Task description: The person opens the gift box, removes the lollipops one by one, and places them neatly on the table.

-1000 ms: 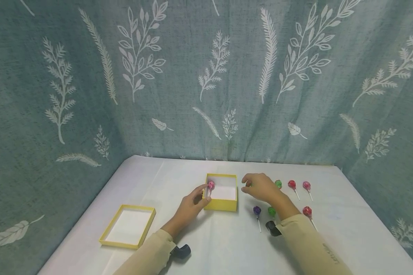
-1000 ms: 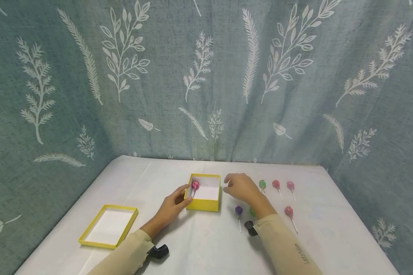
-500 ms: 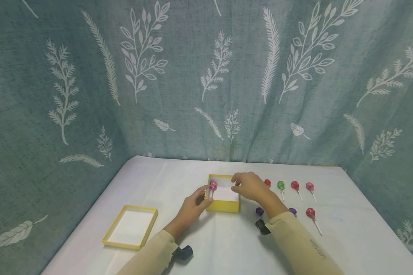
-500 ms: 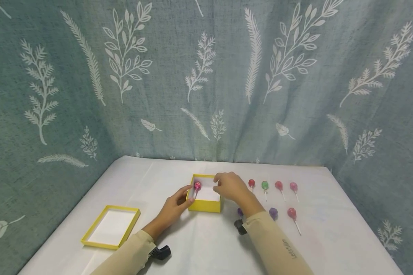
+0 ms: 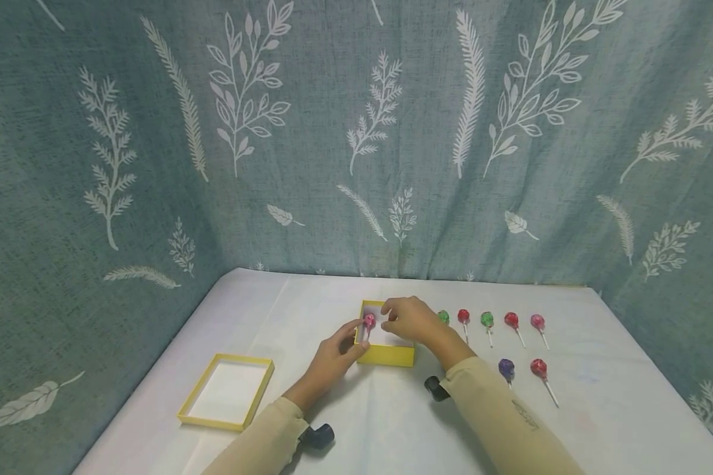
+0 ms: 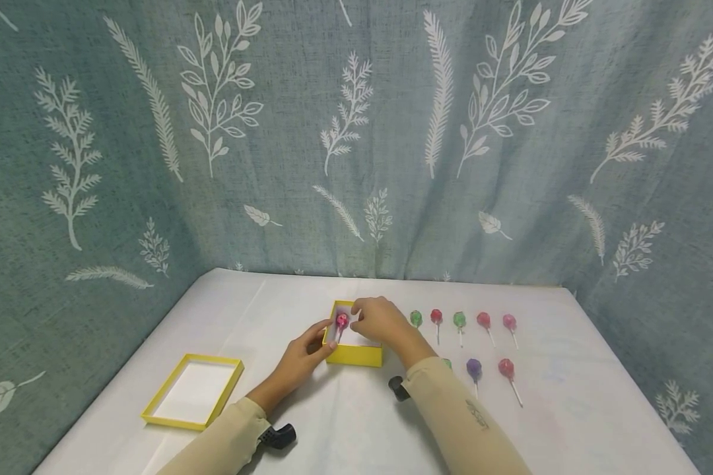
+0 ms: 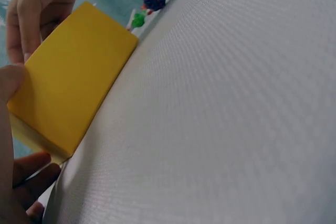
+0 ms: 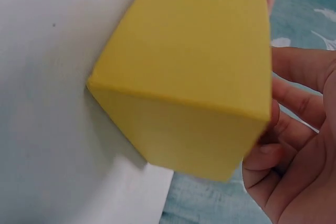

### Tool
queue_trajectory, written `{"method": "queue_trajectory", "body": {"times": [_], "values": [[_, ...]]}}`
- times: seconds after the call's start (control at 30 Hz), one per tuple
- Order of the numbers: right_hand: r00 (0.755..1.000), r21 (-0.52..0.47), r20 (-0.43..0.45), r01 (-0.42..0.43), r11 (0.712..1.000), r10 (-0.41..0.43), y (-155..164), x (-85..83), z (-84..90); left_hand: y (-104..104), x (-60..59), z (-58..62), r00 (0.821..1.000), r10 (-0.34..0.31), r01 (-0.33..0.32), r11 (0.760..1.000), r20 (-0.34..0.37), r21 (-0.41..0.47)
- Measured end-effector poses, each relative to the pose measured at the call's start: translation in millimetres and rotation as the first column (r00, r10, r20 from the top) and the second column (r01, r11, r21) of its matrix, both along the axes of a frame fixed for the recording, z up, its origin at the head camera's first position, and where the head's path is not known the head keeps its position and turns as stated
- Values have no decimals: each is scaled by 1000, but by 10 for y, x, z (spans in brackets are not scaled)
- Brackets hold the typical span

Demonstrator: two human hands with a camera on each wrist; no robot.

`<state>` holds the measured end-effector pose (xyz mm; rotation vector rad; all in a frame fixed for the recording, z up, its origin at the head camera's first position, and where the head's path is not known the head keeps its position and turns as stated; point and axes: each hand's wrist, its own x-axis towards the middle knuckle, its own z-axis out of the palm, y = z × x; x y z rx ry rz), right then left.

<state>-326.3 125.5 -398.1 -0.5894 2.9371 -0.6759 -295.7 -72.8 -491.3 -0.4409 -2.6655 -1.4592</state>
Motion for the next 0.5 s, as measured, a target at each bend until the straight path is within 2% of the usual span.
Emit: {"method": "queue_trajectory", "body": {"times": [0.3, 0.5], "values": [[1000, -62, 22, -20, 998, 21, -162, -95, -115, -9, -17, 8, 1000, -9, 9, 1000, -5, -24], [999, -34, -26, -31, 999, 30, -280, -103, -158, -24, 3, -11, 999, -8, 7, 1000, -34, -29]]}}
